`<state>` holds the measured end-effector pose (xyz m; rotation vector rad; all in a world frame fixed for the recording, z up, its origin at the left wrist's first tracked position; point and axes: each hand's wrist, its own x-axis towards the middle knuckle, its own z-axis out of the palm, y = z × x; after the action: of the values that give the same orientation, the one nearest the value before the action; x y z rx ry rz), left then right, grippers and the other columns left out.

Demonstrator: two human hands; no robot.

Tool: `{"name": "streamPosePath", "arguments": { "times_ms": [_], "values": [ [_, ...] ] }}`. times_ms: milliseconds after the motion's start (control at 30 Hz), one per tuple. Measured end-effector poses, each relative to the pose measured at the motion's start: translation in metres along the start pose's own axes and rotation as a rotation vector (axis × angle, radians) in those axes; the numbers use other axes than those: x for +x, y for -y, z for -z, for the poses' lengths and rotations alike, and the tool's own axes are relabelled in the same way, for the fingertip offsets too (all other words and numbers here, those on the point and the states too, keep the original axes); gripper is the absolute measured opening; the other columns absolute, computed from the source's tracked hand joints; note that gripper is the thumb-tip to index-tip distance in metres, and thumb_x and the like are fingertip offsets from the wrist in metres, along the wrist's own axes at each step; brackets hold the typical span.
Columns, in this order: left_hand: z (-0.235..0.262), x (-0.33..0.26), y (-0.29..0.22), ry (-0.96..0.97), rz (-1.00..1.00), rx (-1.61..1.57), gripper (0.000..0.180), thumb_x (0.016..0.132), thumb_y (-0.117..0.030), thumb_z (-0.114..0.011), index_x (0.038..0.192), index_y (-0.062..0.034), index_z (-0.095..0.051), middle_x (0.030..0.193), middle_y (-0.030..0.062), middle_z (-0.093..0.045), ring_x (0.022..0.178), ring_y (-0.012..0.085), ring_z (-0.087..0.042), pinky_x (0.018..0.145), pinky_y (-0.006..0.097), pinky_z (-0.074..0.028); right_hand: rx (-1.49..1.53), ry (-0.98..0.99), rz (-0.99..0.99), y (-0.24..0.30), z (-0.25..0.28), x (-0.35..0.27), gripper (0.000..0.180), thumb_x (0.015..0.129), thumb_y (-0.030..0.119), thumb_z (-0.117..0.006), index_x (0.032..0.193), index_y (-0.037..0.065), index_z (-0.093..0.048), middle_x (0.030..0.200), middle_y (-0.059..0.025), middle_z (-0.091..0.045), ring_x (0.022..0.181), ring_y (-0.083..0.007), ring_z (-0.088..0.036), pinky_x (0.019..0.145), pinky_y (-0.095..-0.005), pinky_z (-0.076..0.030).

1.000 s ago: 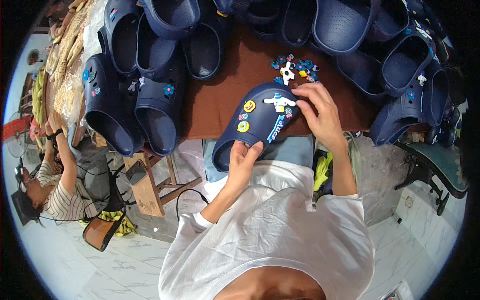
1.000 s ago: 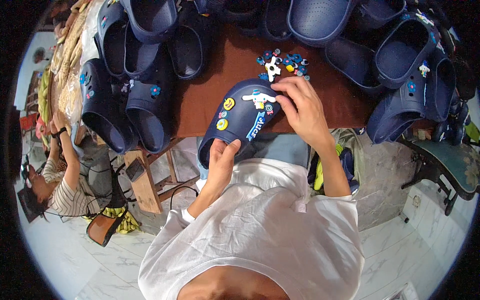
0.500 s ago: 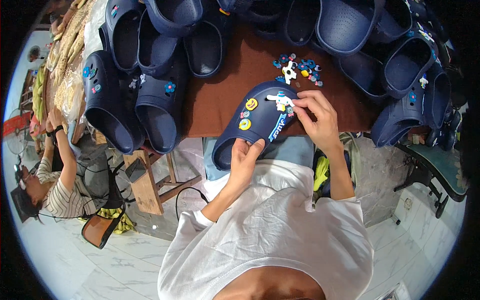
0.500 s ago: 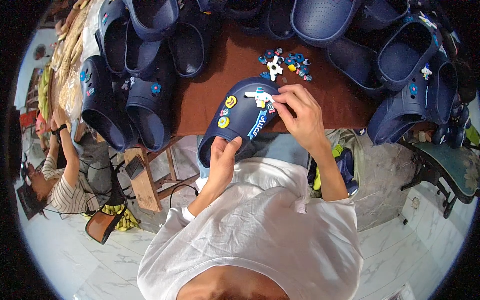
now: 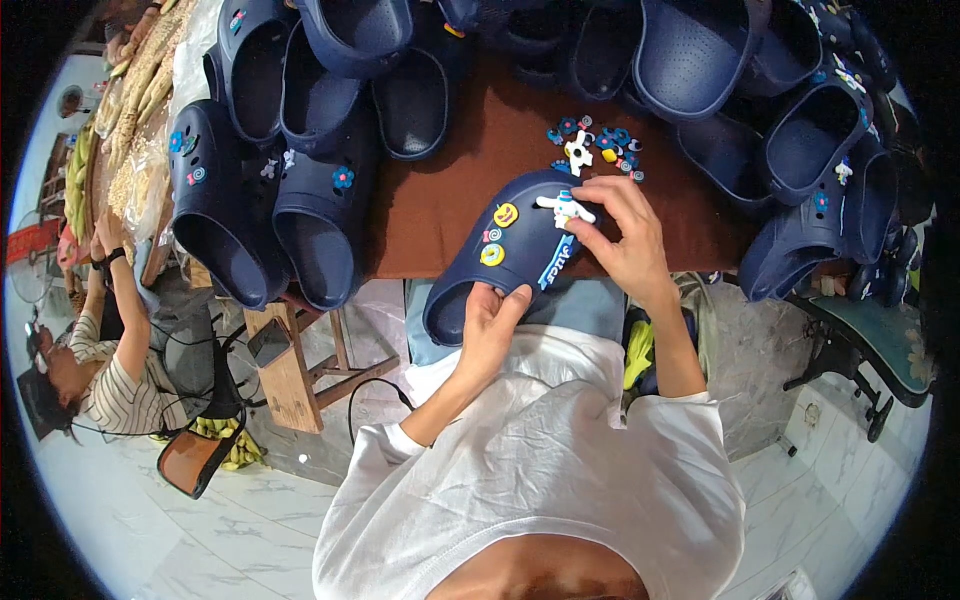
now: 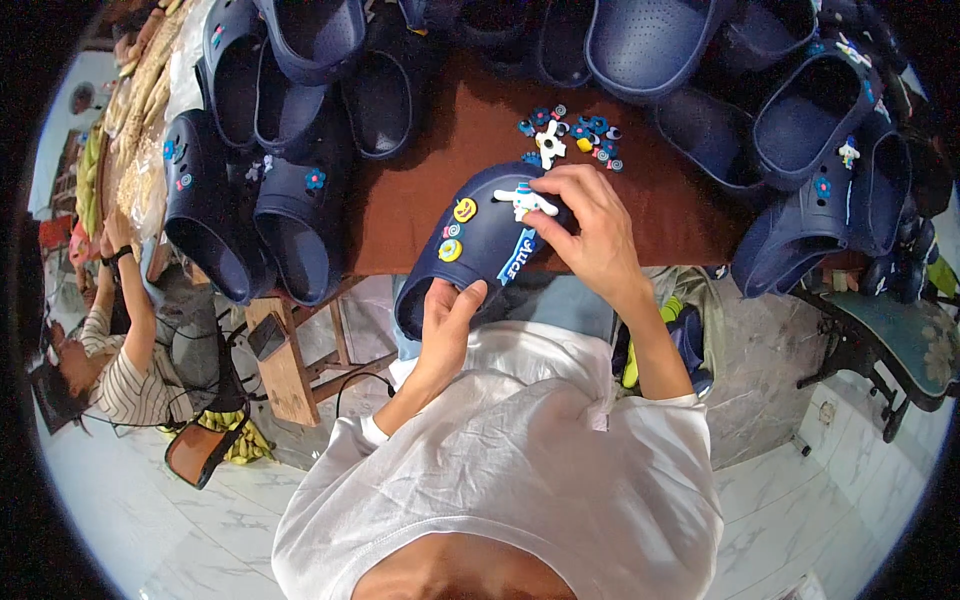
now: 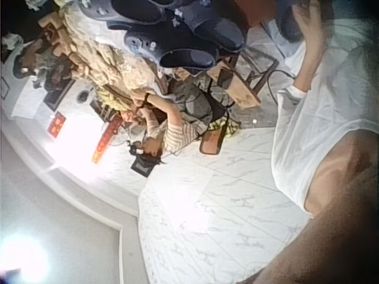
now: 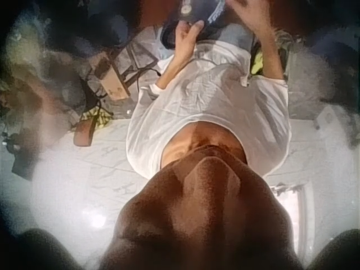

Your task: Manually attaching decorative charms to rubber clogs.

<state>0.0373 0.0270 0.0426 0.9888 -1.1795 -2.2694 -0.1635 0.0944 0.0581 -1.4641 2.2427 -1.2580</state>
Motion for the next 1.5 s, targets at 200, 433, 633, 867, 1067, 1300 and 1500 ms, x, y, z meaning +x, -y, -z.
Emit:
{"name": "streamPosePath", "arguments": {
  "times_ms": [200, 433, 633, 867, 1067, 1300, 1500],
  "values": [
    [0.004, 0.001, -0.001, 0.001, 0.047, 0.012, 0.05, 0.095, -0.014, -0.059, 0.138, 0.0063, -0.043, 0.135, 0.0122, -0.057, 0.122, 0.0177, -0.054, 0.108, 0.032, -0.038, 0.017, 0.042, 0.021, 0.0, -0.002, 0.009, 0.029, 0.08, 0.018, -0.077, 0.105, 0.005, -0.07, 0.108, -0.0115, -0.061, 0.102, -0.0315, -0.06, 0.089, -0.0395, -0.049],
    [0.001, 0.001, 0.0, 0.007, 0.035, -0.014, 0.044, 0.095, -0.01, -0.058, 0.135, 0.0061, -0.046, 0.136, 0.0128, -0.057, 0.123, 0.0185, -0.054, 0.109, 0.033, -0.037, 0.039, 0.052, -0.031, 0.004, -0.001, 0.002, 0.028, 0.083, 0.016, -0.074, 0.108, 0.003, -0.069, 0.112, -0.0134, -0.059, 0.107, -0.0324, -0.058, 0.093, -0.0403, -0.047],
    [0.004, -0.002, 0.0, -0.028, 0.043, -0.072, 0.047, 0.095, -0.01, -0.06, 0.135, 0.0084, -0.045, 0.134, 0.0127, -0.058, 0.122, 0.0176, -0.054, 0.108, 0.031, -0.038, 0.135, -0.159, -0.062, 0.002, -0.006, -0.019, 0.043, 0.088, 0.016, -0.072, 0.125, 0.001, -0.058, 0.123, -0.0168, -0.053, 0.114, -0.0314, -0.055, 0.094, -0.0389, -0.048],
    [0.007, -0.002, -0.01, -0.076, -0.033, -0.278, 0.047, 0.094, -0.014, -0.064, 0.132, 0.0056, -0.045, 0.126, 0.0094, -0.059, 0.114, 0.0144, -0.055, 0.101, 0.028, -0.039, 0.374, -0.243, -0.208, 0.005, -0.022, -0.067, 0.029, 0.09, -0.001, -0.064, 0.119, -0.002, -0.059, 0.115, -0.0129, -0.056, 0.098, -0.0195, -0.062, 0.077, -0.0288, -0.055],
    [-0.018, -0.008, -0.036, -0.006, -0.133, -0.455, 0.039, 0.096, -0.016, -0.063, 0.127, 0.0011, -0.048, 0.12, 0.0061, -0.057, 0.109, 0.0131, -0.053, 0.097, 0.03, -0.04, 0.591, 0.044, -0.316, 0.026, -0.066, -0.124, 0.05, 0.086, 0.004, -0.072, 0.13, -0.002, -0.048, 0.115, -0.0147, -0.059, 0.096, -0.0204, -0.065, 0.082, -0.0327, -0.055],
    [-0.039, -0.018, -0.048, 0.065, -0.195, -0.482, 0.041, 0.098, -0.02, -0.06, 0.132, -0.0016, -0.046, 0.131, 0.0084, -0.054, 0.119, 0.0184, -0.051, 0.104, 0.036, -0.038, 0.578, 0.302, -0.297, 0.043, -0.091, -0.15, 0.065, 0.081, 0.019, -0.081, 0.131, -0.001, -0.044, 0.108, -0.0168, -0.064, 0.096, -0.0247, -0.067, 0.082, -0.0385, -0.054],
    [-0.061, -0.026, -0.045, 0.116, -0.276, -0.419, 0.037, 0.098, -0.024, -0.06, 0.127, -0.005, -0.048, 0.126, 0.0065, -0.055, 0.115, 0.0181, -0.051, 0.102, 0.038, -0.037, 0.875, 0.183, -0.335, 0.041, -0.09, -0.153, 0.063, 0.083, 0.014, -0.08, 0.134, 0.002, -0.043, 0.11, -0.0084, -0.062, 0.098, -0.0147, -0.061, 0.081, -0.0342, -0.052]
  ]
}}
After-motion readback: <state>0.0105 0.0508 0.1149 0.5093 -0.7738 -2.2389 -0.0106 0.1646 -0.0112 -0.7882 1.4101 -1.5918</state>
